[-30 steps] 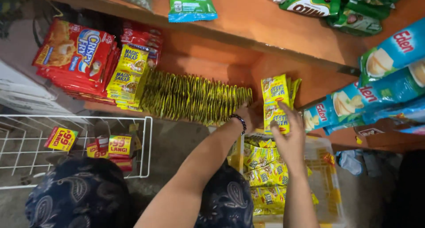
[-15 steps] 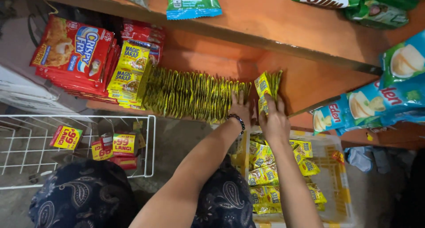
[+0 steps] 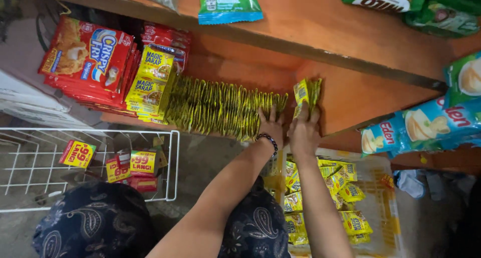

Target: Organizing and restocking seasoning packets on a low grocery store shelf and into a plastic bin.

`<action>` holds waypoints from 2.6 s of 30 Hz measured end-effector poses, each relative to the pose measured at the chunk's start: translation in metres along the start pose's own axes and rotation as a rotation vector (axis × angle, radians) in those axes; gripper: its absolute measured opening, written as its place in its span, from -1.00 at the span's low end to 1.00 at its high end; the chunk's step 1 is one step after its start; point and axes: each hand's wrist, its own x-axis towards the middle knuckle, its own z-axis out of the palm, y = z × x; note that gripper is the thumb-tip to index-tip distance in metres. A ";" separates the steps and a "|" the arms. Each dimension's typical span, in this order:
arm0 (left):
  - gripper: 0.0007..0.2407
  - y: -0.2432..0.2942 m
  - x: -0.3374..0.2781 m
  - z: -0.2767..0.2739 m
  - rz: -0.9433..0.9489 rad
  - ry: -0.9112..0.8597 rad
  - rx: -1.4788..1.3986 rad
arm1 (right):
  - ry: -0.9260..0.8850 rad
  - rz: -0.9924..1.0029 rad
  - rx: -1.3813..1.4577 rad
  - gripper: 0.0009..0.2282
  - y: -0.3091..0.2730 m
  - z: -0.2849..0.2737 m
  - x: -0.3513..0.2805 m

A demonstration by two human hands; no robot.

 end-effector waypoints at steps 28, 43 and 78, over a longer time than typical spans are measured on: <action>-0.18 -0.012 -0.014 0.009 0.020 0.150 -0.027 | -0.469 -0.103 -0.167 -0.68 0.075 0.066 0.029; -0.36 -0.020 -0.012 0.022 0.113 0.173 0.061 | 0.043 -0.202 0.224 -0.33 0.028 0.045 -0.022; -0.67 0.006 -0.109 -0.032 0.399 -0.012 -0.221 | 0.112 0.599 0.789 -0.79 0.184 0.063 -0.225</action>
